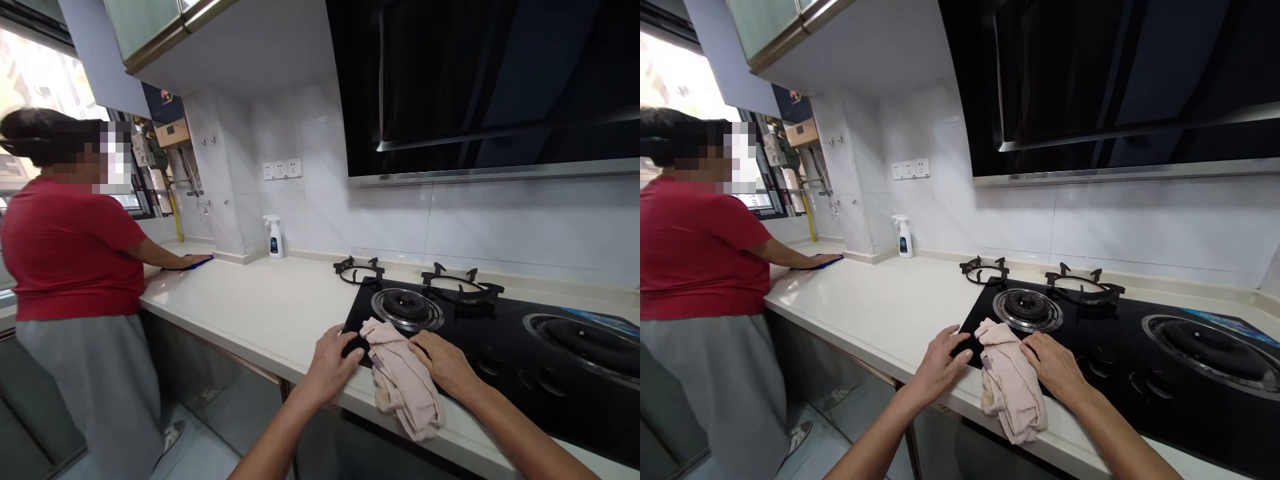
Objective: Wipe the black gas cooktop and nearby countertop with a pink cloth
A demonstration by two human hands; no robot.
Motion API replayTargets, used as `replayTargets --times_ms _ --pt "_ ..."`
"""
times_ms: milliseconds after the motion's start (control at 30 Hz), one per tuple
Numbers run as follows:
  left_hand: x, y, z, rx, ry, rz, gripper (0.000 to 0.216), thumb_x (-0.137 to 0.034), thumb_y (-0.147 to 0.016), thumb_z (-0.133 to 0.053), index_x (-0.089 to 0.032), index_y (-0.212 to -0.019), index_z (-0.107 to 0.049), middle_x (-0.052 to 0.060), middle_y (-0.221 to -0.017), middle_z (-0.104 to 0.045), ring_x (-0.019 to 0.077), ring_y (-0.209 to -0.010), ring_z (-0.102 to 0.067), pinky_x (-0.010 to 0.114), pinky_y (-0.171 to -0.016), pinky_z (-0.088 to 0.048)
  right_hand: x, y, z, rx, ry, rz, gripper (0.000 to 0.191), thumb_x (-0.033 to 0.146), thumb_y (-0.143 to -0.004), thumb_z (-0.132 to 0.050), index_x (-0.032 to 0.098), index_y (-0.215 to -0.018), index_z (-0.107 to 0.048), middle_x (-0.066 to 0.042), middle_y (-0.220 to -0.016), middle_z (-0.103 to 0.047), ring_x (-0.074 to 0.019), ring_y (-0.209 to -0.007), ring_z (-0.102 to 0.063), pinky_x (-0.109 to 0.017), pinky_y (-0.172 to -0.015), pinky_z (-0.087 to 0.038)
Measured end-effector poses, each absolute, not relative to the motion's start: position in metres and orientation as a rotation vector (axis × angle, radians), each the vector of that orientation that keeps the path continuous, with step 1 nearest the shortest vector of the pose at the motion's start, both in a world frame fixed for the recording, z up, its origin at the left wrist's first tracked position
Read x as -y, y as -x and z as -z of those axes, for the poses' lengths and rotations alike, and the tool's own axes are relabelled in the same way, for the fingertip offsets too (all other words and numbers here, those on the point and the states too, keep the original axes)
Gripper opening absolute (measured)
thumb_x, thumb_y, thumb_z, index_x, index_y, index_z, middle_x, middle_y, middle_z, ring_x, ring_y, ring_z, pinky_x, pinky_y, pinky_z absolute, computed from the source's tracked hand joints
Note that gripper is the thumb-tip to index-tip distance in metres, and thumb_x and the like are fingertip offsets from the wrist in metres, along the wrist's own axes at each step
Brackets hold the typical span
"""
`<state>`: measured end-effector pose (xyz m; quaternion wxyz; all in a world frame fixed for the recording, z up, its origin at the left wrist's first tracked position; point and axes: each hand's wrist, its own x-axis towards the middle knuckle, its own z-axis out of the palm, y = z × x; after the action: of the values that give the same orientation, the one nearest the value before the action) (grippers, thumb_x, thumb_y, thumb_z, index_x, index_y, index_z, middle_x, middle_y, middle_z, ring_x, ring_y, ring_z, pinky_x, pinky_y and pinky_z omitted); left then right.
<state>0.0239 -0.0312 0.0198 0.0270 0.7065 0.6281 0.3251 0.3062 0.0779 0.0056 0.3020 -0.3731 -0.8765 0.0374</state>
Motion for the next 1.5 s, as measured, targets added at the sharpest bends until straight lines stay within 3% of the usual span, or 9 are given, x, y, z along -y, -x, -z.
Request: replayTargets --times_ms 233,433,600,667,767,900,1100,1267,1500 --pt "0.019 -0.090 -0.042 -1.766 -2.353 -0.780 0.052 -0.054 -0.094 -0.062 -0.030 -0.141 -0.063 0.012 -0.150 -0.054 0.0330 -0.141 -0.048 0.051 -0.117 -0.040 -0.083 -0.318 -0.021 2.407 0.782 0.044 0.036 0.037 -0.107 -0.035 0.024 -0.095 -0.067 -0.003 -0.092 -0.067 -0.0193 -0.086 -0.063 -0.034 -0.078 -0.048" --pt "0.001 -0.127 -0.047 -1.886 -2.409 -0.731 0.050 -0.051 -0.086 -0.069 -0.023 -0.127 -0.072 0.015 -0.164 -0.036 0.0447 -0.154 -0.022 0.064 -0.123 -0.023 -0.048 -0.343 -0.008 2.302 0.820 0.141 0.037 0.039 -0.108 -0.036 0.026 -0.097 -0.068 -0.003 -0.092 -0.065 -0.0174 -0.085 -0.063 -0.031 -0.073 -0.048" --pt "-0.010 -0.142 -0.063 -1.757 -2.358 -0.680 0.034 -0.048 -0.091 -0.059 -0.025 -0.107 -0.078 0.011 -0.134 -0.065 0.0323 -0.132 -0.055 0.052 -0.116 -0.040 -0.027 -0.378 0.016 2.172 1.089 0.051 0.043 0.050 -0.107 -0.032 0.030 -0.103 -0.069 -0.002 -0.101 -0.069 -0.0182 -0.088 -0.068 -0.031 -0.071 -0.051" --pt "-0.013 -0.145 -0.061 -1.837 -2.287 -0.705 0.035 -0.050 -0.091 -0.059 -0.024 -0.105 -0.078 0.011 -0.127 -0.067 0.0310 -0.127 -0.058 0.049 -0.113 -0.043 -0.028 -0.395 0.022 2.120 1.182 0.039 0.045 0.057 -0.104 -0.033 0.030 -0.106 -0.070 -0.003 -0.106 -0.070 -0.0200 -0.094 -0.068 -0.033 -0.076 -0.052" --pt "-0.011 -0.151 -0.046 -1.948 -2.273 -0.741 0.044 -0.053 -0.089 -0.061 -0.024 -0.119 -0.074 0.013 -0.136 -0.061 0.0323 -0.134 -0.051 0.052 -0.118 -0.036 -0.036 -0.418 0.034 2.054 1.251 0.128 0.051 0.061 -0.100 -0.033 0.028 -0.108 -0.071 -0.006 -0.112 -0.070 -0.0252 -0.104 -0.066 -0.042 -0.087 -0.051" --pt "-0.003 -0.159 -0.027 -1.936 -2.256 -0.723 0.063 -0.065 -0.091 -0.055 -0.025 -0.139 -0.063 0.017 -0.161 -0.040 0.0378 -0.153 -0.028 0.062 -0.124 -0.017 -0.050 -0.434 0.058 2.031 1.382 0.231 0.059 0.062 -0.096 -0.029 0.027 -0.113 -0.073 -0.011 -0.117 -0.068 -0.0325 -0.107 -0.063 -0.051 -0.085 -0.049" --pt "0.012 -0.158 -0.023 -1.844 -2.265 -0.670 0.080 -0.078 -0.085 -0.054 -0.026 -0.145 -0.057 0.016 -0.168 -0.028 0.0422 -0.157 -0.014 0.068 -0.123 -0.010 -0.057 -0.437 0.079 2.103 1.410 0.298 0.066 0.059 -0.095 -0.024 0.022 -0.121 -0.072 -0.014 -0.127 -0.065 -0.0350 -0.118 -0.059 -0.057 -0.096 -0.046" --pt "0.017 -0.143 -0.010 -1.915 -2.382 -0.741 0.060 -0.060 -0.086 -0.064 -0.031 -0.138 -0.062 0.012 -0.163 -0.040 0.0357 -0.153 -0.030 0.061 -0.124 -0.021 -0.049 -0.434 0.073 2.128 1.431 0.321 0.070 0.060 -0.098 -0.018 0.022 -0.123 -0.071 -0.013 -0.130 -0.065 -0.0347 -0.121 -0.058 -0.057 -0.100 -0.045" --pt "0.017 -0.030 -0.018 -2.332 -2.131 -0.583 0.043 -0.042 -0.096 -0.056 -0.035 -0.138 -0.062 0.003 -0.158 -0.048 0.0292 -0.149 -0.035 0.054 -0.122 -0.028 -0.038 -0.430 0.071 2.129 1.383 0.413 0.072 0.057 -0.102 -0.014 0.016 -0.124 -0.070 -0.016 -0.129 -0.064 -0.0361 -0.120 -0.057 -0.058 -0.103 -0.044"
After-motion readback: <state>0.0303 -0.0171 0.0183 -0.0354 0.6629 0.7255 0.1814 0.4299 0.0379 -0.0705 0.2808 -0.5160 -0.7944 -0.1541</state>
